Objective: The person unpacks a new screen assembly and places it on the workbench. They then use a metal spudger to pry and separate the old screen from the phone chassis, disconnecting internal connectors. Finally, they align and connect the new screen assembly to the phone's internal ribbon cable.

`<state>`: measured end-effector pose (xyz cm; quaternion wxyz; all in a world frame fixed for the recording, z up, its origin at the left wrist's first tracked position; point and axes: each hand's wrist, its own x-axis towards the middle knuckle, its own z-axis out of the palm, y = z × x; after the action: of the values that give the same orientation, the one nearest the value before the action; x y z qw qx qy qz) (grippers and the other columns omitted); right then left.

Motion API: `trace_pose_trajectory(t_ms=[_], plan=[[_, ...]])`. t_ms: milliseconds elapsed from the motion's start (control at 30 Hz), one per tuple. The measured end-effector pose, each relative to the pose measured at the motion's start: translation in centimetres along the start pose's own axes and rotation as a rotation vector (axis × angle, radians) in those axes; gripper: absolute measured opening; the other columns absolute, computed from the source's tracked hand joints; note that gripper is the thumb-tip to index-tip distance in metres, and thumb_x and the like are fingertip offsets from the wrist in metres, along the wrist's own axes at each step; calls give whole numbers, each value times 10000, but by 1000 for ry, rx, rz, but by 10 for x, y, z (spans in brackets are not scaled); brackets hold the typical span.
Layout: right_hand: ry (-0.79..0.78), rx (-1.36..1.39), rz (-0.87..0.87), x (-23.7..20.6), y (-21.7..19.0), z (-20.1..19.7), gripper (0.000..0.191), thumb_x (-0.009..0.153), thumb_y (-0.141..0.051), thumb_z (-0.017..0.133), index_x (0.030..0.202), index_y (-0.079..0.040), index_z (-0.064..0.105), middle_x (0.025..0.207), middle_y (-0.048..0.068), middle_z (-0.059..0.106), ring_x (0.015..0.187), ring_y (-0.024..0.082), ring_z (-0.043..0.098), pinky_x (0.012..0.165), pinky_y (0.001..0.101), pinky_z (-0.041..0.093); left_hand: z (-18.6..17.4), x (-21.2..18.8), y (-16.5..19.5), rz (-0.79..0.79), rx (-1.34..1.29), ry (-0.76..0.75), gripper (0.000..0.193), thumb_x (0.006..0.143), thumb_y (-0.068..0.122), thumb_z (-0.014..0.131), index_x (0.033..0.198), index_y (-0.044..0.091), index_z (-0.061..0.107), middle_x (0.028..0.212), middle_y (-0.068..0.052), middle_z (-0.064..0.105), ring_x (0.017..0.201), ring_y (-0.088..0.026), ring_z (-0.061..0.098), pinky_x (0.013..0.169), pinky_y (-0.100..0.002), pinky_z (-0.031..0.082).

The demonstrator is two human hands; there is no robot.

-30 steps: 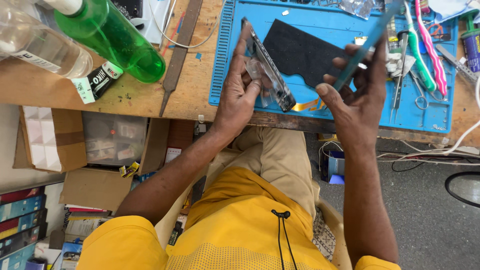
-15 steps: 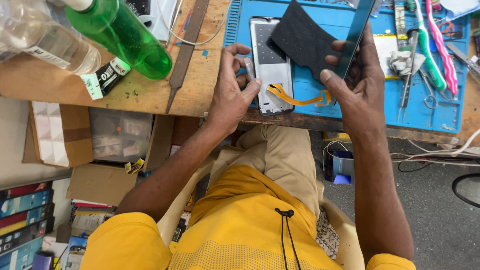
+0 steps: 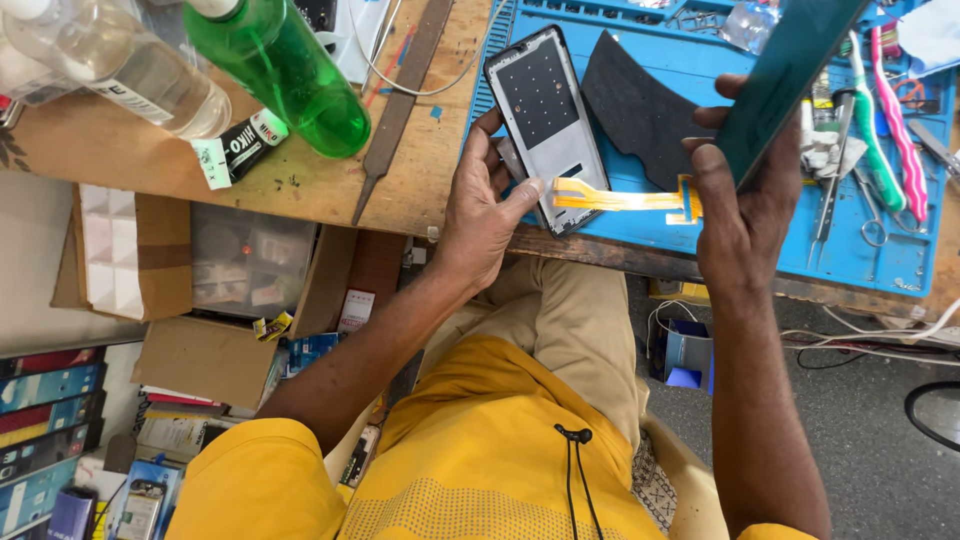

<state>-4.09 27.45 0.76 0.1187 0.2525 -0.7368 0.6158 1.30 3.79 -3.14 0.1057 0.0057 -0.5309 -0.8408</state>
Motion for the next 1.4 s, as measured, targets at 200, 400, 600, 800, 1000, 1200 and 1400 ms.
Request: trace_pose_trajectory(t_ms=[200, 400, 600, 800, 1000, 1200, 1400], plan=[[195, 40, -102, -10, 20, -7, 520, 1206, -337, 648, 1581, -95, 381, 1501, 107, 529, 1258, 169, 608, 1010, 319, 619, -5, 2, 3, -56, -48, -40, 799, 958, -103, 602, 1624, 114, 218, 1369, -148, 557, 1281, -199, 577, 1150, -374, 500], [222, -81, -168, -24, 39, -11, 608, 1210, -433, 623, 1634, -104, 336, 1542, 80, 490, 1294, 152, 587, 1034, 314, 623, -3, -4, 3, -43, -71, 7, 835, 915, -104, 669, 1605, 86, 239, 1392, -100, 541, 1282, -183, 575, 1141, -355, 502], [265, -184, -70, -13, 30, -13, 596, 1231, -403, 566, 1631, -56, 294, 1509, 129, 526, 1266, 188, 615, 1002, 332, 640, -6, -7, 0, -48, -107, -24, 796, 957, -89, 685, 1621, 55, 270, 1399, -105, 564, 1296, -171, 571, 1157, -344, 493], [155, 398, 395, 30, 13, -41, 488, 1147, -208, 490, 1524, 71, 355, 1313, 244, 682, 1057, 297, 768, 927, 428, 692, -5, -5, 12, -167, -257, -36, 774, 969, -35, 631, 1616, 102, 229, 1404, -97, 546, 1232, -178, 603, 1012, -389, 590], [-134, 165, 570, 57, 19, -46, 353, 1031, -88, 640, 1315, 93, 533, 1044, 168, 705, 844, 229, 708, 695, 320, 605, -13, -11, 28, -154, -324, -33, 757, 984, -39, 617, 1618, 111, 233, 1387, -92, 559, 1249, -188, 630, 1027, -412, 620], [-422, -240, 619, 85, 57, -56, 319, 992, -142, 773, 1265, 6, 698, 1024, 134, 741, 792, 132, 684, 660, 260, 548, -22, -21, 29, -174, -414, -58, 790, 997, -14, 653, 1637, 165, 226, 1344, -96, 606, 1230, -191, 623, 1000, -404, 608], [-120, -477, 179, 75, -11, -48, 254, 1111, -92, 635, 1338, 20, 655, 1151, 160, 701, 1017, 189, 696, 888, 305, 566, -23, -21, 26, -159, -428, -44, 833, 974, -2, 698, 1653, 151, 239, 1418, -105, 594, 1267, -186, 615, 1032, -417, 603]])
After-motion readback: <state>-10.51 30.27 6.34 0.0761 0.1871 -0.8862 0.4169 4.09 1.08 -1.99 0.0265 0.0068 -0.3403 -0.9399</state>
